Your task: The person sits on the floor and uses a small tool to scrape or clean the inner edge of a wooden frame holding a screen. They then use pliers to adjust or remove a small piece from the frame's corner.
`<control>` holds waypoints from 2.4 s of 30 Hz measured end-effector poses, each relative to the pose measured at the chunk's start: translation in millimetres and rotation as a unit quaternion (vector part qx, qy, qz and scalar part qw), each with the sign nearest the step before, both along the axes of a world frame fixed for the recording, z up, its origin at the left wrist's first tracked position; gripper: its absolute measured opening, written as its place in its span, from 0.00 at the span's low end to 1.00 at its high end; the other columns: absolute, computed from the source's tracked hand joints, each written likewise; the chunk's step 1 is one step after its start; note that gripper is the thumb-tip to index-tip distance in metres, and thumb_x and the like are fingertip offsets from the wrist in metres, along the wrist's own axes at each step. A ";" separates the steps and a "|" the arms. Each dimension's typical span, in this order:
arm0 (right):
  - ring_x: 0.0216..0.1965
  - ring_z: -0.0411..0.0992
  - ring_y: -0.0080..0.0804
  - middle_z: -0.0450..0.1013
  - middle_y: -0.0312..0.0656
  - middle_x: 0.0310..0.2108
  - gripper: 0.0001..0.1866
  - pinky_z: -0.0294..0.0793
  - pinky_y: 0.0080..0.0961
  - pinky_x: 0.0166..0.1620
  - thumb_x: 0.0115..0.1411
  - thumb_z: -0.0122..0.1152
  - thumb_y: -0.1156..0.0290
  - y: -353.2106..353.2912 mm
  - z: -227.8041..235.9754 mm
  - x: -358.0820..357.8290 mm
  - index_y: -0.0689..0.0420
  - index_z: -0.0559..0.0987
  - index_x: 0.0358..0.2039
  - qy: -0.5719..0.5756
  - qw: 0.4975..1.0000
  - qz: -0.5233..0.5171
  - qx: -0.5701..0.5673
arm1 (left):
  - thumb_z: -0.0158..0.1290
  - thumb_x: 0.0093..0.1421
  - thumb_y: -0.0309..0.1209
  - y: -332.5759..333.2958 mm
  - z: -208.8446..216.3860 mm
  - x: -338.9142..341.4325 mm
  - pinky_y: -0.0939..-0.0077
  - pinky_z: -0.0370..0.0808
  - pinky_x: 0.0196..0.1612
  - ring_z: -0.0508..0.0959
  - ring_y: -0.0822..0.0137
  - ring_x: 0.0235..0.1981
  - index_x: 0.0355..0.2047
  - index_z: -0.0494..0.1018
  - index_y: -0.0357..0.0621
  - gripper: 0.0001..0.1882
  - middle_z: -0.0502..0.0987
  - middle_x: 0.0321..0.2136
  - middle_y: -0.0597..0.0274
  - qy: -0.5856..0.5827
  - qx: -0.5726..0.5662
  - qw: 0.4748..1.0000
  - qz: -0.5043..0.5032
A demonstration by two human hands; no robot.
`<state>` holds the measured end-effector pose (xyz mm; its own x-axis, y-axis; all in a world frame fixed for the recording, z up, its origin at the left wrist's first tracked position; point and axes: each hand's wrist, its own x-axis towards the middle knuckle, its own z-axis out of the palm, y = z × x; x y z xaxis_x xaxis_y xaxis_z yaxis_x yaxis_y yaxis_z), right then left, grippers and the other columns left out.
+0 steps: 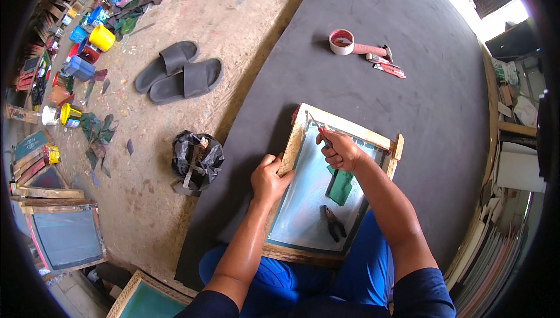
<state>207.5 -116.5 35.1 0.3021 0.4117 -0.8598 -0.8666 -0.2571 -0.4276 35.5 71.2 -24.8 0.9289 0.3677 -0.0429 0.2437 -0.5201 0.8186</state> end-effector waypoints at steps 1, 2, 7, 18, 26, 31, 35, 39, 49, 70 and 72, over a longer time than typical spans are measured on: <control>0.14 0.52 0.20 0.59 0.30 0.18 0.26 0.50 0.25 0.17 0.79 0.43 0.43 -0.8 -1.9 -1.7 0.55 0.75 0.43 -0.070 0.996 0.037 -0.041 | 0.72 0.48 0.34 -0.8 0.7 0.5 0.59 0.79 0.38 0.83 0.52 0.35 0.43 0.84 0.39 0.22 0.80 0.35 0.56 -0.002 0.004 1.000 -0.001; 0.14 0.57 0.26 0.63 0.34 0.19 0.26 0.56 0.29 0.18 0.79 0.43 0.44 -2.2 -6.3 -2.9 0.57 0.76 0.43 -0.139 0.984 0.074 -0.081 | 0.72 0.48 0.34 -1.3 1.4 0.9 0.59 0.79 0.38 0.83 0.52 0.36 0.43 0.84 0.39 0.22 0.80 0.35 0.56 -0.003 0.008 1.000 -0.002; 0.45 0.77 0.68 0.79 0.67 0.39 0.27 0.75 0.51 0.51 0.78 0.46 0.51 2.7 -12.8 -6.8 0.68 0.78 0.43 -0.477 0.816 0.229 -0.233 | 0.72 0.48 0.34 -0.9 1.2 0.5 0.59 0.79 0.38 0.83 0.52 0.35 0.44 0.84 0.40 0.22 0.79 0.35 0.56 -0.002 0.000 1.000 -0.002; 0.13 0.57 0.20 0.60 0.28 0.16 0.26 0.55 0.25 0.16 0.78 0.46 0.45 -11.9 -3.1 23.5 0.56 0.78 0.42 -0.006 0.999 0.036 0.008 | 0.72 0.48 0.34 -1.6 -0.2 0.2 0.60 0.79 0.39 0.83 0.53 0.35 0.47 0.84 0.39 0.25 0.80 0.35 0.57 0.001 -0.001 1.000 -0.003; 0.38 0.83 0.60 0.83 0.57 0.35 0.20 0.81 0.52 0.41 0.75 0.51 0.54 14.7 19.3 -14.3 0.58 0.81 0.41 -0.544 0.718 0.289 -0.324 | 0.73 0.48 0.34 -0.2 3.9 -0.3 0.61 0.81 0.41 0.85 0.53 0.37 0.51 0.83 0.40 0.28 0.81 0.37 0.57 0.017 0.011 1.000 -0.004; 0.37 0.83 0.60 0.83 0.58 0.34 0.20 0.80 0.53 0.42 0.77 0.49 0.54 25.1 37.9 -11.7 0.58 0.80 0.44 -0.522 0.690 0.350 -0.358 | 0.74 0.47 0.35 -1.3 -0.8 -0.7 0.60 0.81 0.41 0.85 0.53 0.37 0.51 0.84 0.40 0.29 0.82 0.37 0.56 0.013 0.006 1.000 -0.002; 0.36 0.83 0.59 0.82 0.58 0.32 0.20 0.81 0.52 0.41 0.77 0.47 0.55 22.2 37.4 -8.9 0.60 0.79 0.44 -0.522 0.684 0.361 -0.359 | 0.74 0.46 0.34 -0.8 1.9 0.1 0.60 0.82 0.40 0.85 0.53 0.37 0.51 0.84 0.40 0.30 0.82 0.38 0.56 0.014 0.013 1.000 -0.007; 0.35 0.83 0.57 0.82 0.57 0.31 0.20 0.81 0.51 0.41 0.78 0.46 0.56 21.8 36.5 -11.3 0.61 0.79 0.44 -0.531 0.675 0.365 -0.358 | 0.71 0.48 0.39 0.0 -0.6 -0.4 0.61 0.81 0.40 0.84 0.55 0.36 0.53 0.83 0.37 0.32 0.80 0.37 0.58 0.016 0.020 1.000 -0.014; 0.35 0.84 0.56 0.82 0.54 0.31 0.21 0.82 0.51 0.40 0.79 0.44 0.55 37.6 37.4 -9.8 0.60 0.77 0.44 -0.501 0.622 0.449 -0.400 | 0.71 0.47 0.37 -0.4 1.0 -0.8 0.63 0.81 0.39 0.84 0.57 0.35 0.53 0.83 0.37 0.32 0.79 0.37 0.60 0.034 0.035 0.999 -0.023; 0.36 0.83 0.55 0.82 0.59 0.33 0.26 0.80 0.47 0.44 0.80 0.42 0.55 16.9 7.3 -3.3 0.68 0.78 0.43 -0.513 0.703 0.382 -0.311 | 0.70 0.48 0.36 0.2 1.6 0.4 0.61 0.81 0.40 0.84 0.55 0.36 0.51 0.83 0.37 0.29 0.79 0.37 0.58 0.019 0.024 0.999 -0.015; 0.33 0.82 0.54 0.82 0.57 0.31 0.26 0.80 0.45 0.41 0.80 0.42 0.55 6.6 -15.2 -1.9 0.67 0.78 0.42 -0.563 0.730 0.310 -0.232 | 0.70 0.48 0.36 -1.4 2.7 1.6 0.61 0.81 0.40 0.84 0.55 0.36 0.51 0.83 0.38 0.29 0.79 0.37 0.59 0.020 0.021 1.000 -0.012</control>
